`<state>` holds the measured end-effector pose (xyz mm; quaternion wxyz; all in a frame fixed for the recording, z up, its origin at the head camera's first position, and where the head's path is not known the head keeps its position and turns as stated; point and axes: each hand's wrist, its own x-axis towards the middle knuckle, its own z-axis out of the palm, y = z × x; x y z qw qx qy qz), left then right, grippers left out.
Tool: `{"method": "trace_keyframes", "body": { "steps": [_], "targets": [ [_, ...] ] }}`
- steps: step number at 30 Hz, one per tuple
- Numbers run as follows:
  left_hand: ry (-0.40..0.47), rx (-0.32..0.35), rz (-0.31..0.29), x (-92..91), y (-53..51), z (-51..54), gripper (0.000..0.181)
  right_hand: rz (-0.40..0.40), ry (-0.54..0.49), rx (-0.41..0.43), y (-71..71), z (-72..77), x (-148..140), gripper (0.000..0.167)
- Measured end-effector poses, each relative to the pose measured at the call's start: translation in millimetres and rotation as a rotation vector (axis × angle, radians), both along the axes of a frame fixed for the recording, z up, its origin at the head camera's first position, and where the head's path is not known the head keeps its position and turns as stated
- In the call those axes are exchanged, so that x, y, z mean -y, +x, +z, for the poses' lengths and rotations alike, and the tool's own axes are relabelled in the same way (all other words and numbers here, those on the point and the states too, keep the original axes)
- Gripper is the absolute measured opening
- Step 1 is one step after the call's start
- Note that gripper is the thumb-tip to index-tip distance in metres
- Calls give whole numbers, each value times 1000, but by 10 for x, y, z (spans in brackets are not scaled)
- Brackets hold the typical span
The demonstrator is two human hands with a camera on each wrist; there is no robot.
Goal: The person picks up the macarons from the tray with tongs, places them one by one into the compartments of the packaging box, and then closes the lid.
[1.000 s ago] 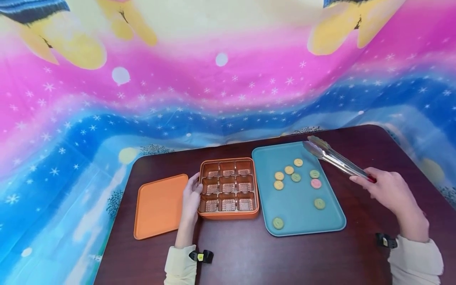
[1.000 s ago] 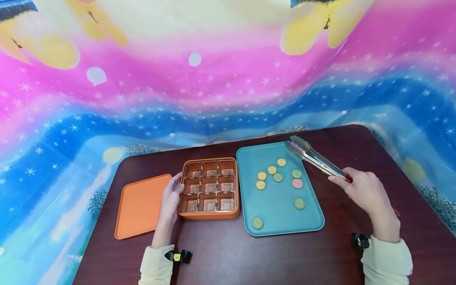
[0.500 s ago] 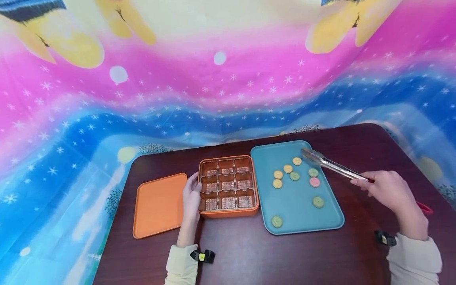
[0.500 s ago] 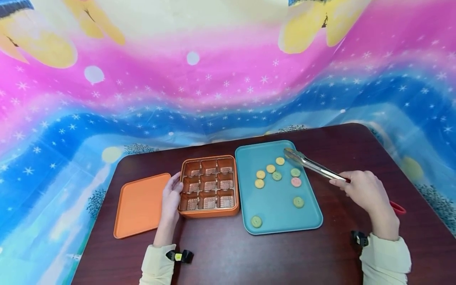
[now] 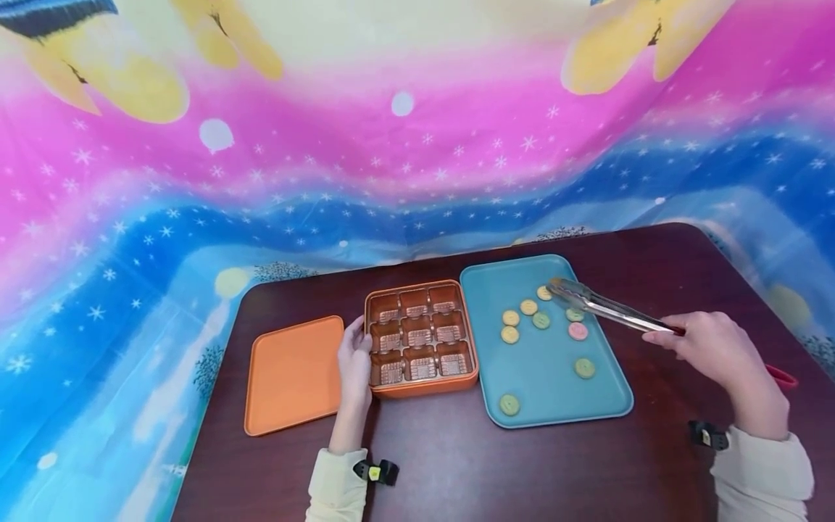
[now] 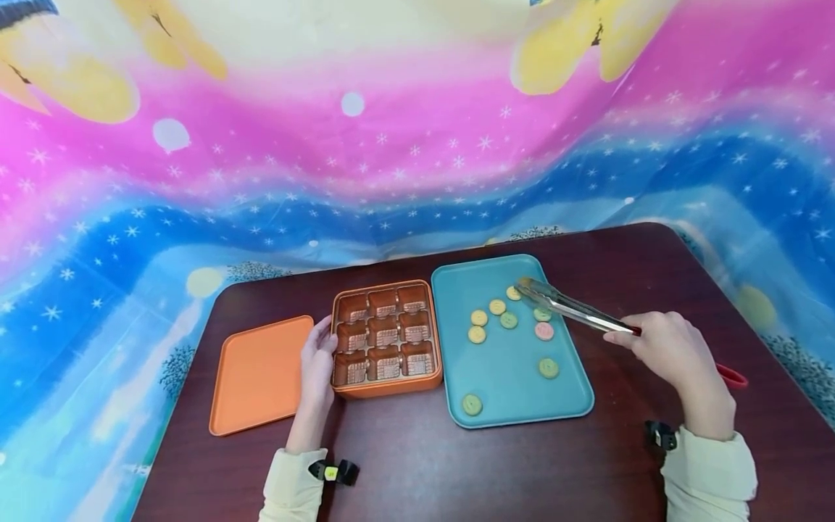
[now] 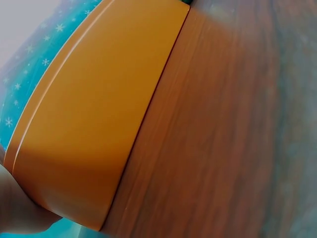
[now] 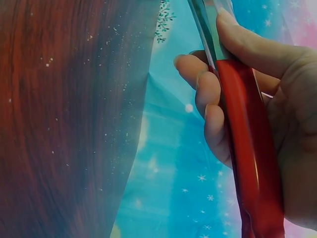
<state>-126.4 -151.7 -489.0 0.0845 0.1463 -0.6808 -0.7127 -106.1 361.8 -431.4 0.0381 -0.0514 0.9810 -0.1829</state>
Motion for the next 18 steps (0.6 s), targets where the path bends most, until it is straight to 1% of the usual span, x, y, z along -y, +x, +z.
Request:
{"method": "trace_keyframes", "body": {
  "steps": [3,8,12,15,18],
  "targets": [
    [-3,2,-1,11,-19,4,44,1,6,-1,6,9,14,37],
    [-12,11,-9,31,-14,-17,44,11,13,-15,27,25,34,38],
    [-8,12,-19,28,-17,-1,45,20,29,-44,25,33,23,33],
    [-14,-2,-29,23,-25,5,45,25,25,-65,12,6,40,28],
    [-12,8,-28,34,10,-36,45,32,-2,-41,17,-55,79,26]
  ]
}}
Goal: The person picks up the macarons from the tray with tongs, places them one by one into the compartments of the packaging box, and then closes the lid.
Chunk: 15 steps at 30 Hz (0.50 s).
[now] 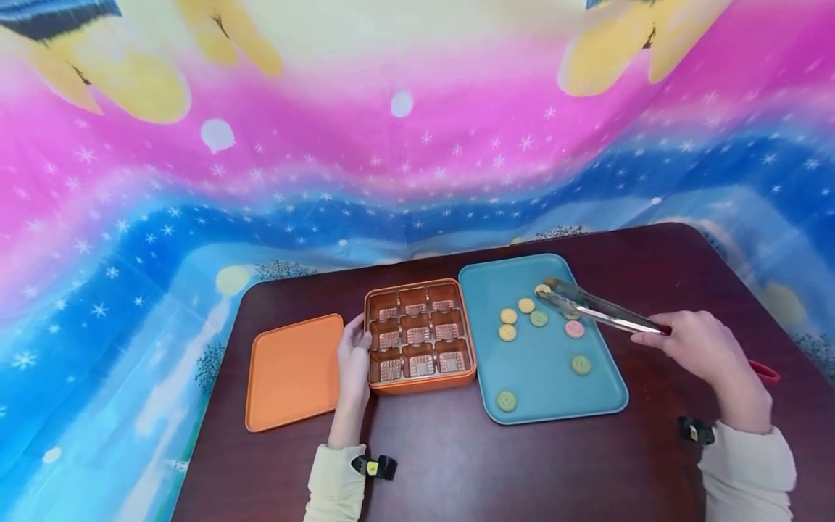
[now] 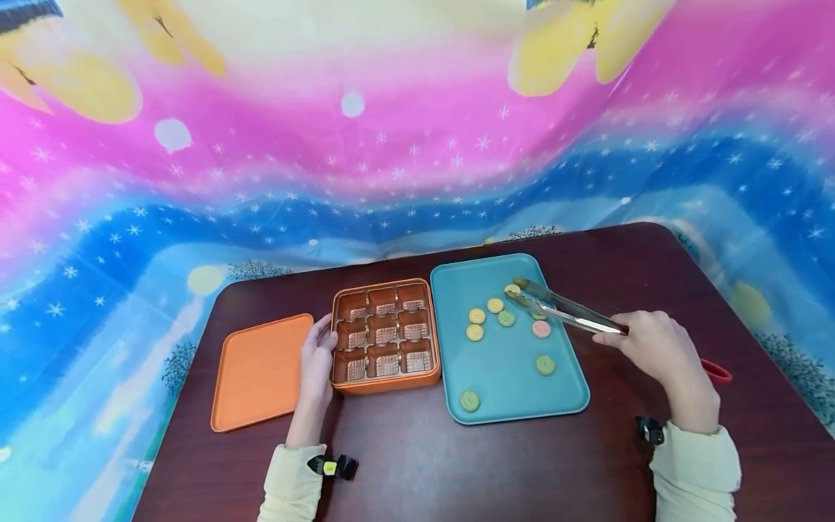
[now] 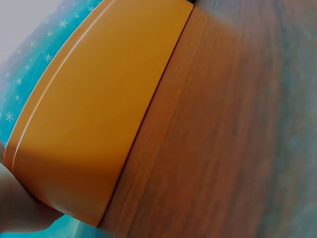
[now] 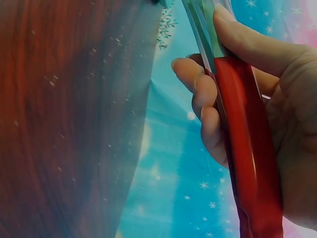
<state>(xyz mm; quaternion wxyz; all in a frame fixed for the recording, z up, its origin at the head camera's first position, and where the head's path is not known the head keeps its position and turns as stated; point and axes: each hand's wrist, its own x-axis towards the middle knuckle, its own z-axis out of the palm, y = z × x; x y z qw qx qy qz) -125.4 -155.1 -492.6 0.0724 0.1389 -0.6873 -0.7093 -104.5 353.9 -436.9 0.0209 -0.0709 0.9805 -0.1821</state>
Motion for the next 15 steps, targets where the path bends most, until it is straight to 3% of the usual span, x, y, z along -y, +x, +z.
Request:
{"method": "trace_keyframes", "body": {
  "steps": [6,15],
  "targets": [
    [3,21,14,27,58,-78,45,19,-7,-7,-19,-79,91,24],
    [1,-20,13,0,-27,-13,43,11,37,-149,-40,-51,127,21]
  ]
}}
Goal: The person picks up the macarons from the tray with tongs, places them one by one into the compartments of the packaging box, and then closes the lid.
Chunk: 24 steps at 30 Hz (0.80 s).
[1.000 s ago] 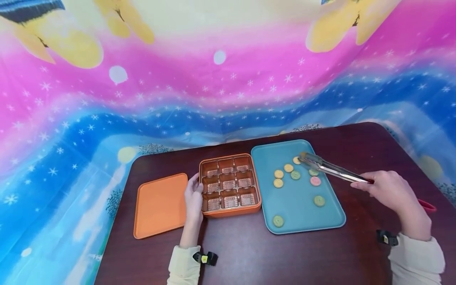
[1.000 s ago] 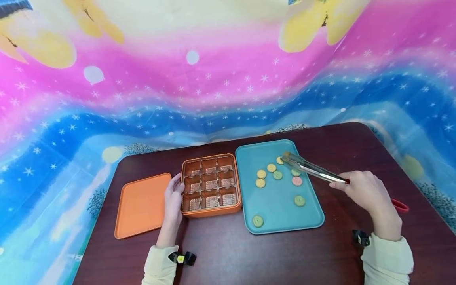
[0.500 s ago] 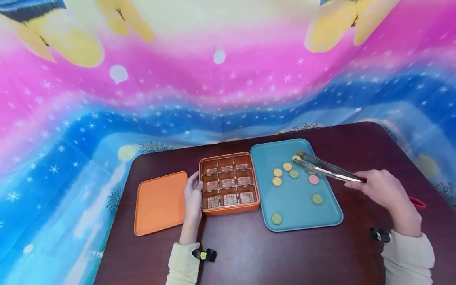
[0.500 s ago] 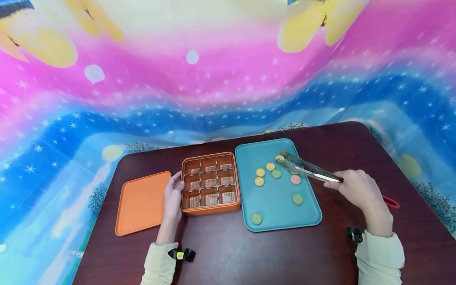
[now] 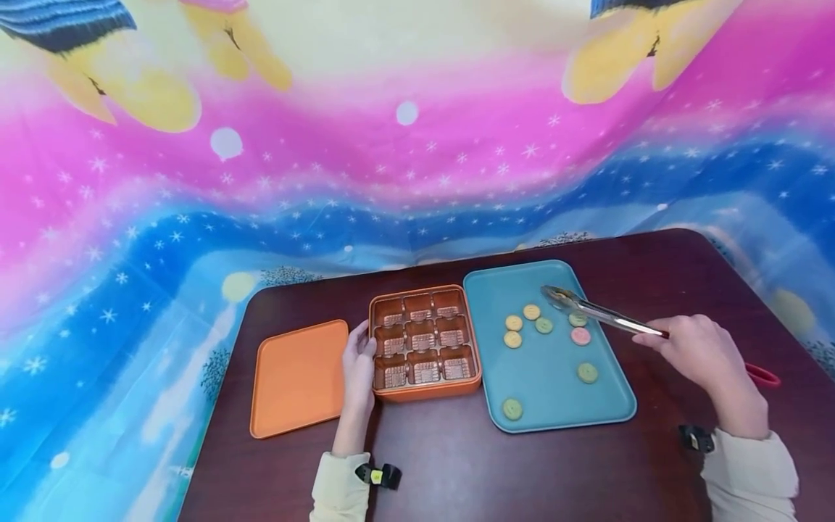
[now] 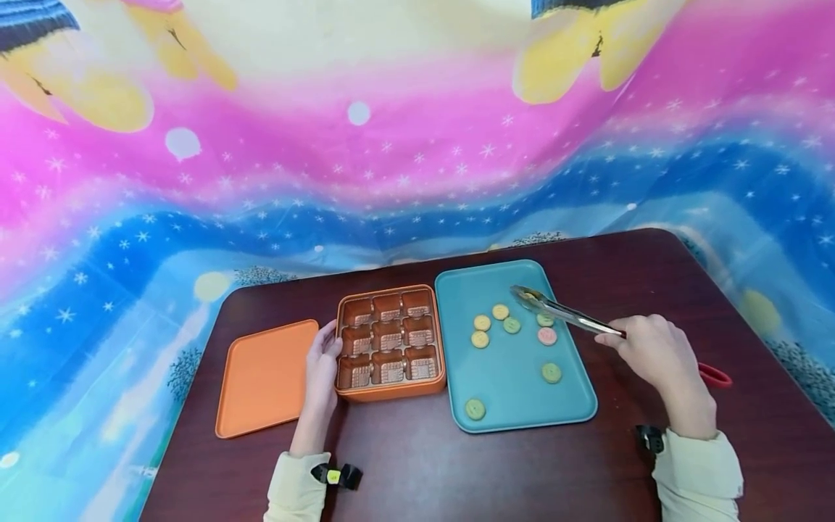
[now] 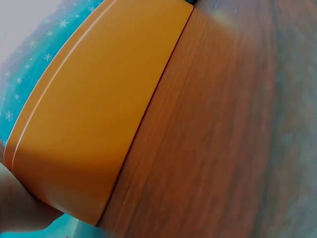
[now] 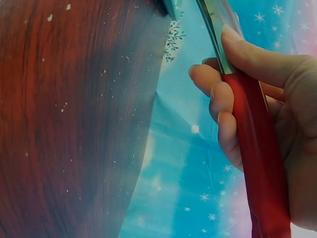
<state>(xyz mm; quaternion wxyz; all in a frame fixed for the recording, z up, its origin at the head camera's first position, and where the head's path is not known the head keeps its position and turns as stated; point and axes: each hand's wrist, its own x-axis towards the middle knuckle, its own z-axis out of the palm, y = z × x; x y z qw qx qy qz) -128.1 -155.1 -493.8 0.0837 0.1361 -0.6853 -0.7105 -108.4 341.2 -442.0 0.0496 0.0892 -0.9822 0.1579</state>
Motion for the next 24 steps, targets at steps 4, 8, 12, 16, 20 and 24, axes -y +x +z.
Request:
{"method": "trace_keyframes", "body": {
  "steps": [4,8,12,16,20,24],
  "targets": [
    [-2,-3,0,-3,-7,9,43,3,1,-44,2,10,2,18],
    [-8,-1,0,1,-23,8,43,11,-3,-90,-2,21,19,12],
    [-10,4,5,7,-29,4,44,1,-27,-124,4,34,61,12],
    [-12,7,11,0,-22,0,44,-9,-39,-186,9,62,105,13],
    [-10,6,9,-19,-5,12,43,-11,-39,-247,24,96,155,15],
    [-16,-2,14,-26,-12,19,42,-5,-34,-289,35,155,250,23]
  ]
}}
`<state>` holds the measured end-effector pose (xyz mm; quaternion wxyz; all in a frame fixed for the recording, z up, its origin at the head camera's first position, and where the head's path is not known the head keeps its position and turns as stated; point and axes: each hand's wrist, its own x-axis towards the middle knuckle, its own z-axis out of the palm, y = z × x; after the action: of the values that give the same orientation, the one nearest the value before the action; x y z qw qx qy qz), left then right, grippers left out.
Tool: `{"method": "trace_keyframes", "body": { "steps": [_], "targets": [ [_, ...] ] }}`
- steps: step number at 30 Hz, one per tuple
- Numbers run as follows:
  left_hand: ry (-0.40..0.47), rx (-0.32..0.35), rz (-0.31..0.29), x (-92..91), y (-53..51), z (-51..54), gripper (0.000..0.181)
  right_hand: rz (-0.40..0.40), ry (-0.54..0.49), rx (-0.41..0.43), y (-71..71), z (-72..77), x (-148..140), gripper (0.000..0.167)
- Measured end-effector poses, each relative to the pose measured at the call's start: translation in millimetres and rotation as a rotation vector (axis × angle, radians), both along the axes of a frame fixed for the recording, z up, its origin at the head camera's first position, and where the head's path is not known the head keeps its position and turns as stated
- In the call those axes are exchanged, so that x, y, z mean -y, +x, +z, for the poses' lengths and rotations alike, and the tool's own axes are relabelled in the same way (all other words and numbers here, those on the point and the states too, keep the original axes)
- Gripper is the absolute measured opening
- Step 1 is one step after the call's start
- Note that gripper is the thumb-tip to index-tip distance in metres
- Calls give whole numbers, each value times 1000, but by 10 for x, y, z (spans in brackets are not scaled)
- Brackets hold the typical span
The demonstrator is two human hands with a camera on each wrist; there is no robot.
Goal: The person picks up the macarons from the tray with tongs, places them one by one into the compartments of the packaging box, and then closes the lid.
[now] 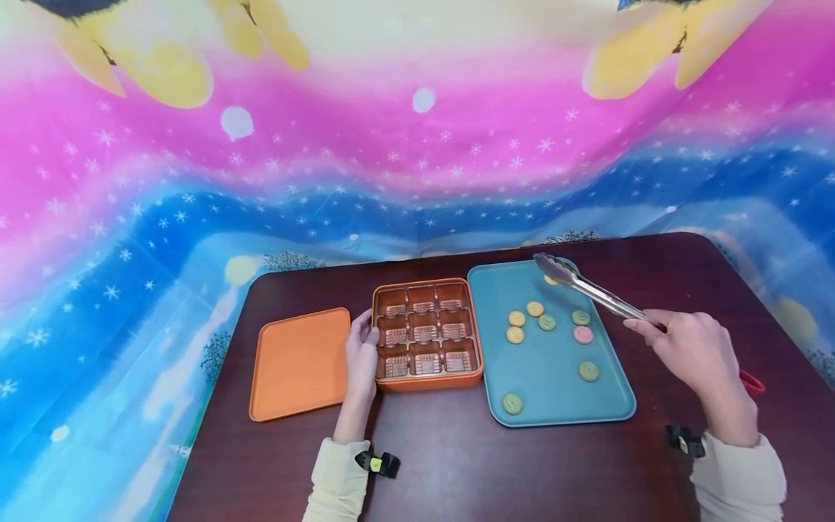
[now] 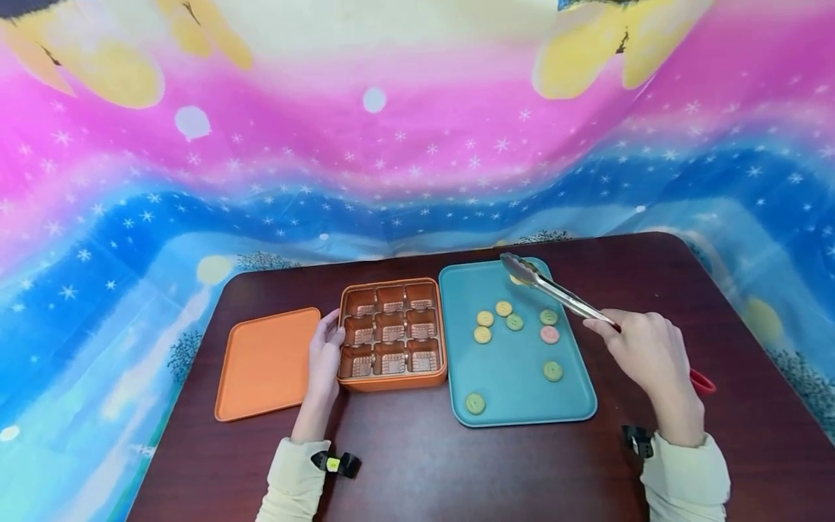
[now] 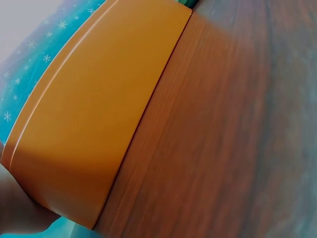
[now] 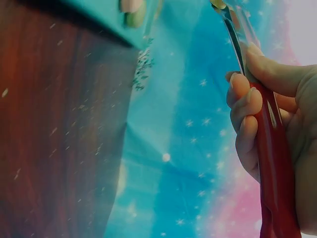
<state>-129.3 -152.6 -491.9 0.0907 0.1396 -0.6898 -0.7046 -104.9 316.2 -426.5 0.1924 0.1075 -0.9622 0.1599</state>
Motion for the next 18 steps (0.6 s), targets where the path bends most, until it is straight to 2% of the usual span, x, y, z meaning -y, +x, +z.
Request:
{"method": "trace_keyframes", "body": {
  "steps": [4,9,13,16,18],
  "targets": [
    [-9,-23,8,-2,-43,26,42,24,-16,-59,-11,85,129,32],
    [-7,-11,17,-3,-43,27,42,76,-32,-138,-27,147,297,61],
    [-24,-11,20,-4,-34,3,42,100,-41,-160,-38,176,448,71],
    [-29,-13,22,-5,-24,-28,42,115,-41,-141,-52,191,593,65],
    [-30,-14,29,-18,-15,-52,41,137,-38,-114,-67,197,701,55]
  ]
}}
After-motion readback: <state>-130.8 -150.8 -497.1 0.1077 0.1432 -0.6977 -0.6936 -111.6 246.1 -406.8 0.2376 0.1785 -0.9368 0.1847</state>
